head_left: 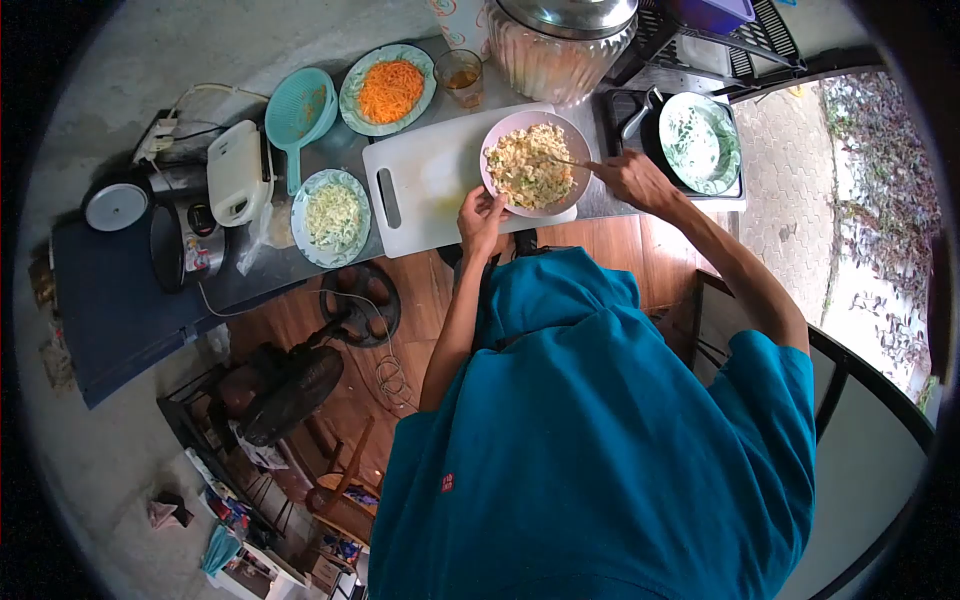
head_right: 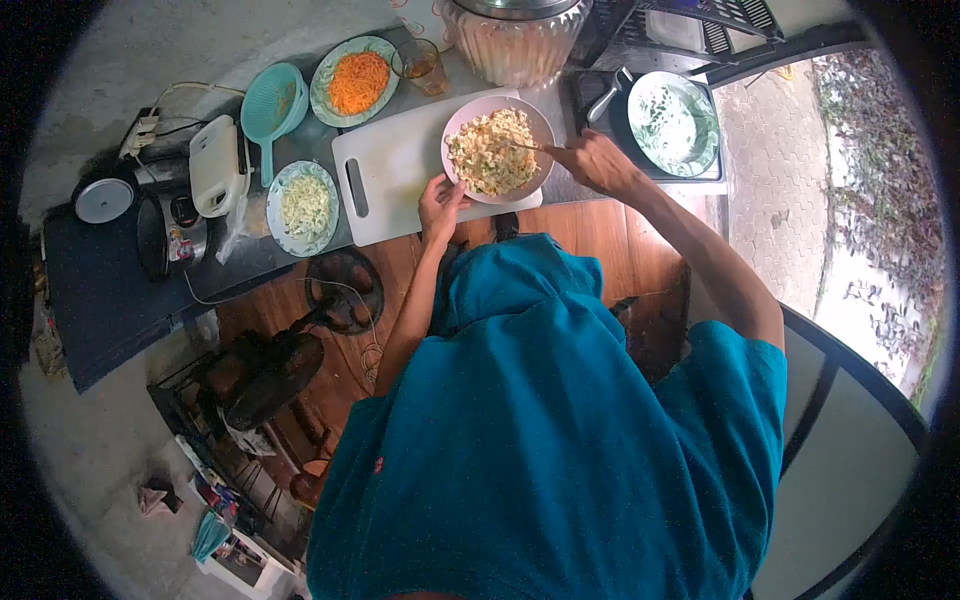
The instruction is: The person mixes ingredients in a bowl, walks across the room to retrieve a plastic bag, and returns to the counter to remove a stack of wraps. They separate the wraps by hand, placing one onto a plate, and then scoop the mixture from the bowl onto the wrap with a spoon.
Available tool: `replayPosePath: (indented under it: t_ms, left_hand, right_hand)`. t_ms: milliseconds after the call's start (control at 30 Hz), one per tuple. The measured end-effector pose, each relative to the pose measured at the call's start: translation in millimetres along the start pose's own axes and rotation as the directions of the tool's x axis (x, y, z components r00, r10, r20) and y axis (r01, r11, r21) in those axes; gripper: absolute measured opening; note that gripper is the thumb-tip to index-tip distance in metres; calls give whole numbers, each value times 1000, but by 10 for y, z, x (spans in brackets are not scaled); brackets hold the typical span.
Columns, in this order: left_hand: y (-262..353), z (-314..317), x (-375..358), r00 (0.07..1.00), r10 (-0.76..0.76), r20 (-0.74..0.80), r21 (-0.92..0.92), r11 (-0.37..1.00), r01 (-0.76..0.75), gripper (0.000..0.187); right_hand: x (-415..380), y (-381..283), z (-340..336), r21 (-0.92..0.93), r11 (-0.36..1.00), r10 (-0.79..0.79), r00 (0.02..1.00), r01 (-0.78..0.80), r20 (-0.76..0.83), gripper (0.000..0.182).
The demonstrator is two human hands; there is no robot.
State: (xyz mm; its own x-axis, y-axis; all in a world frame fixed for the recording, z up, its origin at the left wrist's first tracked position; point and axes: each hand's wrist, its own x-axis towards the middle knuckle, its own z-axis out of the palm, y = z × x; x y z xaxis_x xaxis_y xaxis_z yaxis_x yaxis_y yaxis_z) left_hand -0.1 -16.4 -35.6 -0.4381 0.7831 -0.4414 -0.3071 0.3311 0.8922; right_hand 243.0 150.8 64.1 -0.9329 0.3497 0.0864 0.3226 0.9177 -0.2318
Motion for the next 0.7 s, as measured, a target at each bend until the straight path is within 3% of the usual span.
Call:
replayPosePath:
  t_ms: [67, 100, 167, 200, 267, 300, 367, 400, 433, 500, 667, 700]
  left_hand:
    - [63, 37, -43, 988, 120, -102, 208, 973, -97, 39]
    - [8, 11, -14, 988, 122, -98, 212, 972, -99, 39]
    - [-101, -34, 57, 831, 555, -38, 613, 670, -419, 34]
    - [-89, -29, 58, 832, 554, -38, 615, 669, -417, 34]
    - [-27, -1, 31, 826, 548, -129, 541, 737, -405, 31]
    - [-18, -8, 30, 829, 545, -126, 544, 737, -402, 31]
    - [15, -45, 37, 961, 231, -154, 142, 967, -210, 26]
    - [29, -54, 50, 971, 187, -149, 70, 982, -178, 26]
    - [1, -83, 86, 972, 185, -143, 71, 982, -177, 26]
    - [-59, -132, 149, 986, 142, -93, 65, 989, -136, 31]
    - [-6, -82, 238, 991, 100, -87, 20, 995, -98, 35]
    - [4, -82, 255, 988, 123, -96, 114, 987, -112, 35]
  right_hand:
    - [-66, -62, -98, 26, 993, 115, 989, -118, 90, 34]
    - [-78, -57, -90, 27, 992, 119, 989, -122, 85, 34]
    - [-97, -22, -73, 106, 991, 98, 981, -81, -168, 34]
    - [-71, -82, -125, 109, 991, 99, 981, -81, -168, 34]
    - [18, -323, -276, 311, 896, 373, 918, -318, -137, 26]
    - [37, -405, -246, 315, 893, 377, 916, -322, -134, 26]
    - [55, -560, -114, 322, 872, 402, 915, -369, -41, 23]
    - [42, -625, 52, 303, 888, 378, 924, -345, -54, 24]
    - [43, -743, 121, 202, 900, 383, 922, -385, 50, 25]
    - [49, -979, 184, 244, 871, 416, 905, -426, 94, 24]
    - [40, -1196, 403, 238, 827, 512, 858, -509, 53, 26]
    - [45, -1190, 402, 234, 821, 530, 847, -522, 28, 27]
